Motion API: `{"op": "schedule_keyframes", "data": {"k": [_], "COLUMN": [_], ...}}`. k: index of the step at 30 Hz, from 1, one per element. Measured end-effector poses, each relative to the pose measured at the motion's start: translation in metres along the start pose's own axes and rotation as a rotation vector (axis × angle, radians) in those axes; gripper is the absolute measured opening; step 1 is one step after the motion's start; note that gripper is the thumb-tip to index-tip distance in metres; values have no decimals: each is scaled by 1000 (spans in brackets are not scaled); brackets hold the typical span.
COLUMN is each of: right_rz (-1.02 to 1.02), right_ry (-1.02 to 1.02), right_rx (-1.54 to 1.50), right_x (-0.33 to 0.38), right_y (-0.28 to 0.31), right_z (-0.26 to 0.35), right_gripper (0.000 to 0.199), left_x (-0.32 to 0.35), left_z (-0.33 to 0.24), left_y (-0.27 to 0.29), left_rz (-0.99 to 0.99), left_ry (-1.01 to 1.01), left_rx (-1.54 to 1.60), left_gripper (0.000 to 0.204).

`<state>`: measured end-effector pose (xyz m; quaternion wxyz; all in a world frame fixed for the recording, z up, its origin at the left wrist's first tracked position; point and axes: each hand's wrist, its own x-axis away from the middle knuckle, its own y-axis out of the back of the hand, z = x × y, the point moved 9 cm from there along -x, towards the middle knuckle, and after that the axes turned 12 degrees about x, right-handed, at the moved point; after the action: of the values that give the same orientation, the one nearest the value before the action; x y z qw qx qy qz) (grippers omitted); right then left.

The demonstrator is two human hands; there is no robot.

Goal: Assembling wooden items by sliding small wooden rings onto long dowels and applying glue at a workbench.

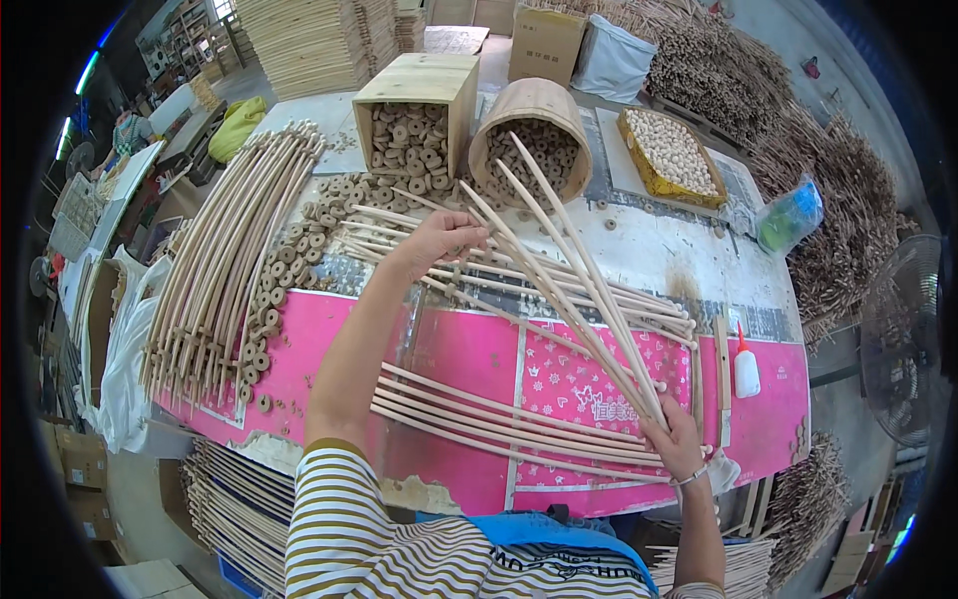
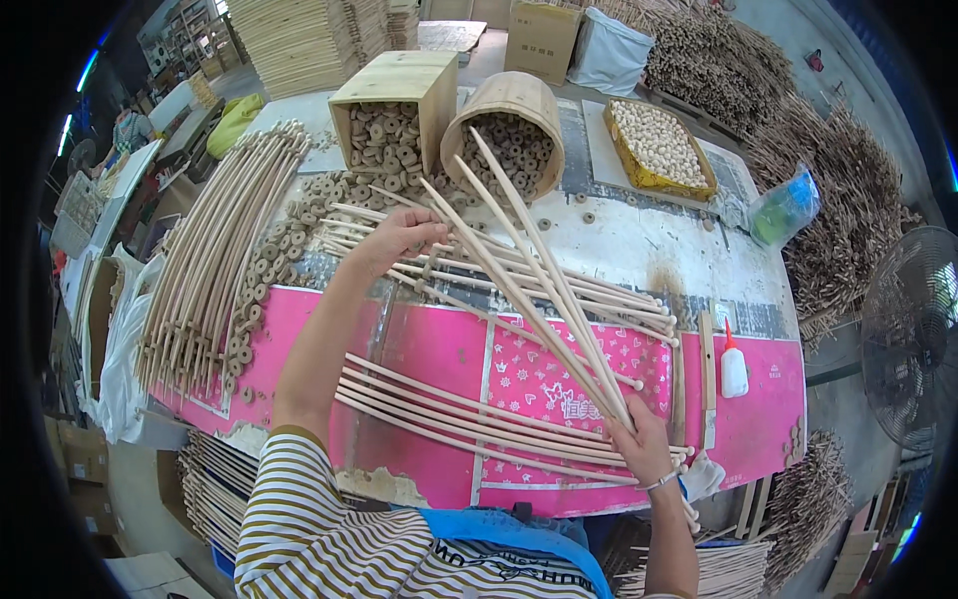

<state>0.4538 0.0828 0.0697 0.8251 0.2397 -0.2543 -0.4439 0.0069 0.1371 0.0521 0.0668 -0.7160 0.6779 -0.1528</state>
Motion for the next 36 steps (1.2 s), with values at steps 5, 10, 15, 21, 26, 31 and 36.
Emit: {"op": "schedule_keyframes", "data": {"k": [5, 10, 15, 21, 26, 31, 36], "right_rz": [-52, -28, 6, -47, -68, -107, -140], "right_ry": [202, 190, 139, 256, 294, 312, 330], "right_rx": [229, 119, 59, 291, 331, 385, 445], "right_x": [-41, -67, -45, -24, -15, -18, -19], "right_y": [-18, -42, -39, -35, -38, -40, -40], "right_z": [45, 52, 48, 49, 50, 47, 45], "right_gripper": [15, 21, 12, 18, 19, 19, 20], "left_x": [43, 78, 113, 118, 125, 121, 127], "left_z": [26, 57, 30, 10, 10, -2, -11], "left_y": [-70, -28, 77, 111, 128, 106, 103], "left_rz": [-57, -249, -477, -495, -493, -461, -485], "left_ry": [72, 6, -175, -233, -283, -306, -343], "left_rx": [-124, 126, 582, 605, 505, 390, 305], "left_gripper": [30, 30, 31, 36, 36, 37, 36]}}
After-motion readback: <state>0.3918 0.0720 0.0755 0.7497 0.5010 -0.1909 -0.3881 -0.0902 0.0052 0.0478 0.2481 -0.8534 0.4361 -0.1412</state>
